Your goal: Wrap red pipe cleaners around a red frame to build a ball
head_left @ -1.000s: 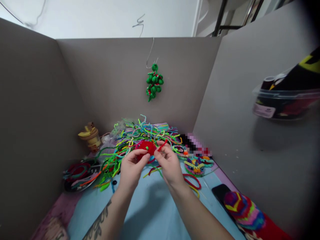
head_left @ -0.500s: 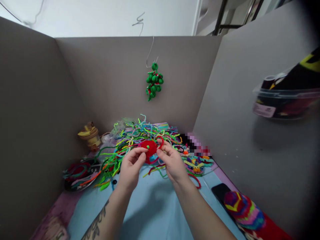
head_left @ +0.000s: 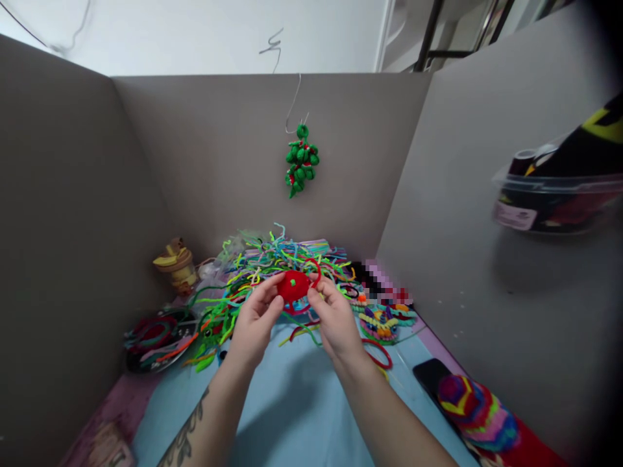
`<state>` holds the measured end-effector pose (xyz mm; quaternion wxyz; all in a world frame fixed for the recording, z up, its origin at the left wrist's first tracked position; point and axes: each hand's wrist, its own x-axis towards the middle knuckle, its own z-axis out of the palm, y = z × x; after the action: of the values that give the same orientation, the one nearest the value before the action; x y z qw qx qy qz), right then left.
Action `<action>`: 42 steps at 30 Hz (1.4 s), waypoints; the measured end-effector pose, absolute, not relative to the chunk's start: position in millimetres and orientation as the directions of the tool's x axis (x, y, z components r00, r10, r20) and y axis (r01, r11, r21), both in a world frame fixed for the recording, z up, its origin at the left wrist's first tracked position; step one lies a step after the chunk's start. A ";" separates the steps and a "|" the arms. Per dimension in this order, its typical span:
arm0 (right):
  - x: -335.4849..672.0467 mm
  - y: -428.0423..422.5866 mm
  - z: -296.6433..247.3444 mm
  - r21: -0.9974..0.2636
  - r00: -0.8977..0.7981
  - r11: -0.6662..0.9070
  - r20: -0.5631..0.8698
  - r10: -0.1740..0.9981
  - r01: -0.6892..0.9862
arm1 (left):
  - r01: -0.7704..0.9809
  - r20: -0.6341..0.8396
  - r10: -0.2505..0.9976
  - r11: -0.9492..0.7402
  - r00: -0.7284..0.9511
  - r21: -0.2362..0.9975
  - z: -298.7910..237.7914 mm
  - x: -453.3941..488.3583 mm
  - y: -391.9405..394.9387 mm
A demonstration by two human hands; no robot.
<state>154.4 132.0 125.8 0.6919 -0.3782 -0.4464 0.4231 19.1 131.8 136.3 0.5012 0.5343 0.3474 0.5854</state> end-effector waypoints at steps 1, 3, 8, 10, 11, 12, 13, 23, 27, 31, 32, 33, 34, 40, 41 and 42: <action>154.0 133.9 123.8 -0.899 0.289 0.376 0.307 0.907 -0.224 | -0.175 0.293 0.956 -0.283 0.032 0.943 136.3 19.5 131.7; 153.4 137.3 119.8 -0.894 0.374 0.409 0.321 0.870 -0.184 | -0.062 0.343 0.935 -0.349 -0.090 0.935 136.0 20.5 131.0; 152.4 138.9 115.9 -0.885 0.421 0.462 0.398 0.815 -0.058 | 0.008 0.339 0.934 -0.340 -0.115 0.940 138.0 24.5 126.5; 150.8 136.1 116.7 -0.882 0.388 0.471 0.424 0.819 -0.030 | -0.086 0.270 0.962 -0.272 -0.036 0.959 139.7 25.7 125.5; 149.8 134.5 117.3 -0.884 0.360 0.467 0.428 0.829 -0.026 | -0.128 0.244 0.970 -0.243 -0.010 0.962 140.3 25.9 125.6; 148.7 132.9 117.8 -0.888 0.322 0.459 0.427 0.845 -0.024 | -0.163 0.226 0.974 -0.223 0.003 0.961 140.5 25.8 126.0; 147.7 131.7 118.1 -0.893 0.278 0.449 0.426 0.861 -0.022 | -0.192 0.212 0.977 -0.207 0.007 0.959 140.3 25.4 126.8; 155.3 138.9 115.4 -0.884 0.369 0.446 0.371 0.852 -0.142 | -0.264 0.170 0.985 -0.165 -0.004 0.950 136.9 14.7 136.2; 170.2 139.7 120.1 -0.844 0.377 0.522 0.527 0.762 0.125 | -0.308 0.102 0.991 -0.069 0.091 0.949 140.5 12.1 135.1; 181.0 138.0 124.9 -0.712 0.274 0.570 0.692 0.668 0.409 | -0.341 0.055 0.986 0.002 0.160 0.940 144.4 11.6 133.2; 182.2 137.7 125.4 -0.692 0.263 0.578 0.710 0.653 0.432 | -0.347 0.052 0.983 0.011 0.173 0.938 144.8 11.6 133.0; 182.9 137.5 125.6 -0.678 0.262 0.585 0.724 0.639 0.446 | -0.347 0.049 0.982 0.018 0.183 0.938 144.9 11.7 133.0; 183.0 137.2 125.6 -0.667 0.265 0.593 0.734 0.625 0.452 | -0.341 0.047 0.981 0.021 0.188 0.940 144.8 11.7 133.1; 179.5 133.5 124.0 -0.725 0.311 0.614 0.689 0.655 0.313 | -0.247 0.059 0.987 -0.021 0.148 0.969 143.8 10.9 135.2; 178.7 133.1 123.8 -0.748 0.319 0.606 0.663 0.677 0.271 | -0.242 0.063 0.987 -0.025 0.148 0.970 144.2 10.7 135.3; 178.0 132.8 123.7 -0.774 0.325 0.592 0.632 0.703 0.224 | -0.244 0.066 0.986 -0.028 0.150 0.969 144.7 10.5 135.2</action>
<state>178.0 132.8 123.7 0.6987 -0.4177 -0.5549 0.1716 10.5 135.2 144.7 0.5828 0.4851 0.3827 0.5277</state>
